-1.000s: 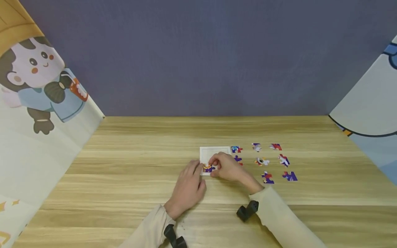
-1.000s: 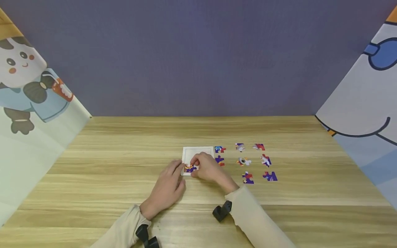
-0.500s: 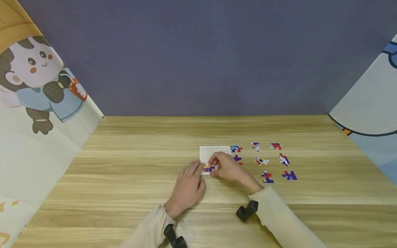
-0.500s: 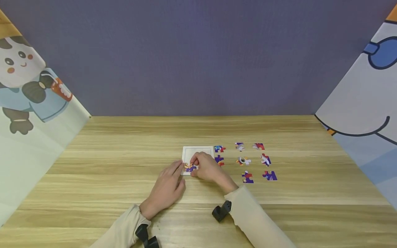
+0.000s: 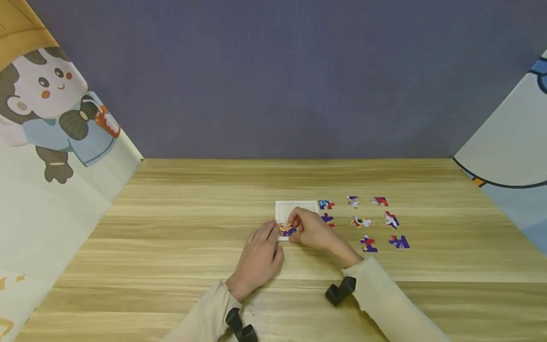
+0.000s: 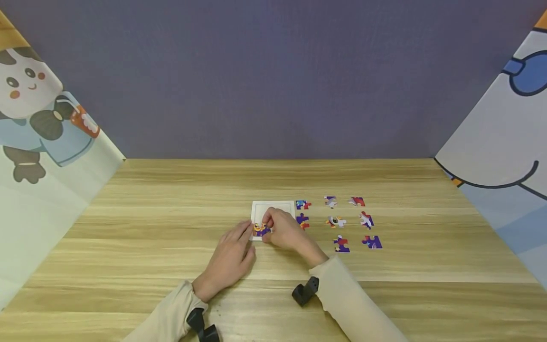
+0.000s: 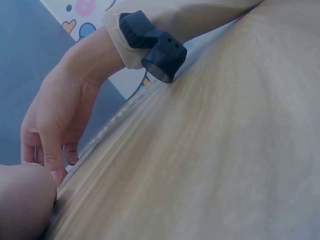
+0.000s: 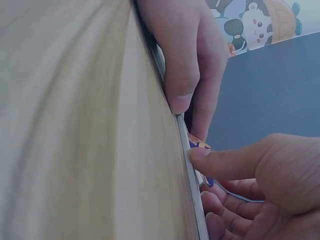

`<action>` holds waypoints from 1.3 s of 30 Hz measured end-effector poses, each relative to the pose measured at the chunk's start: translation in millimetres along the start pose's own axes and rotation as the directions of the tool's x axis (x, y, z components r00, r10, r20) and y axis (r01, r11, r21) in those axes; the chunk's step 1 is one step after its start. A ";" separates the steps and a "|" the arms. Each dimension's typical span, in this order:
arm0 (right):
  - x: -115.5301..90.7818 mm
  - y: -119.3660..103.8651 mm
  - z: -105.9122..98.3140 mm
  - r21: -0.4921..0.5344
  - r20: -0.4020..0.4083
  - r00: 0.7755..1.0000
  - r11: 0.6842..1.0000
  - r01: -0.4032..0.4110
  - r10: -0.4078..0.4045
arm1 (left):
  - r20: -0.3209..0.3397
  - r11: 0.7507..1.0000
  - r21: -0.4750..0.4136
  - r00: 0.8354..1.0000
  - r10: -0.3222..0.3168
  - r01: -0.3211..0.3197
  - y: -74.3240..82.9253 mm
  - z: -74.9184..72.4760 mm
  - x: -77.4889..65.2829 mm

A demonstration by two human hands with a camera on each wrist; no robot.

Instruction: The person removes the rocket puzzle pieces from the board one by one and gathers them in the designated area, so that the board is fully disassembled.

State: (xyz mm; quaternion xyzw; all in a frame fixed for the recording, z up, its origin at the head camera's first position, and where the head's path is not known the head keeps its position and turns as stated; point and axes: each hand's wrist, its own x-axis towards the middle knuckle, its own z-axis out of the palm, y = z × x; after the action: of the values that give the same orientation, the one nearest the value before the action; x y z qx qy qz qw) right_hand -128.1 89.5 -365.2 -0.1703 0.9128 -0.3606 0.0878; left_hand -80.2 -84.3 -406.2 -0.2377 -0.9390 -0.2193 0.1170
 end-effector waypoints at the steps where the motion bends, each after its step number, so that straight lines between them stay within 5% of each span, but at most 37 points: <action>1: -0.1 0.0 0.3 0.002 -0.004 1.000 1.000 0.008 -0.008 | 0.000 1.000 0.000 1.000 0.001 -0.001 0.0 0.0 0.0; 9: -1.7 0.7 2.1 0.039 -0.039 0.996 0.996 0.082 -0.080 | 0.010 1.000 -0.004 1.000 -0.003 0.003 0.7 -1.0 0.5; 39: -2.9 1.5 -0.1 0.108 -0.053 0.993 0.988 0.112 -0.107 | 0.017 1.000 0.003 1.000 0.005 -0.005 -0.9 -0.9 1.2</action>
State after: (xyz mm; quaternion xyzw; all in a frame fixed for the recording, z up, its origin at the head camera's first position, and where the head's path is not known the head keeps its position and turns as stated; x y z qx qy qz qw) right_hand -125.8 91.6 -366.1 -0.2066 0.8825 -0.4188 0.0555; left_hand -81.5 -85.0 -405.4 -0.2417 -0.9397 -0.2156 0.1097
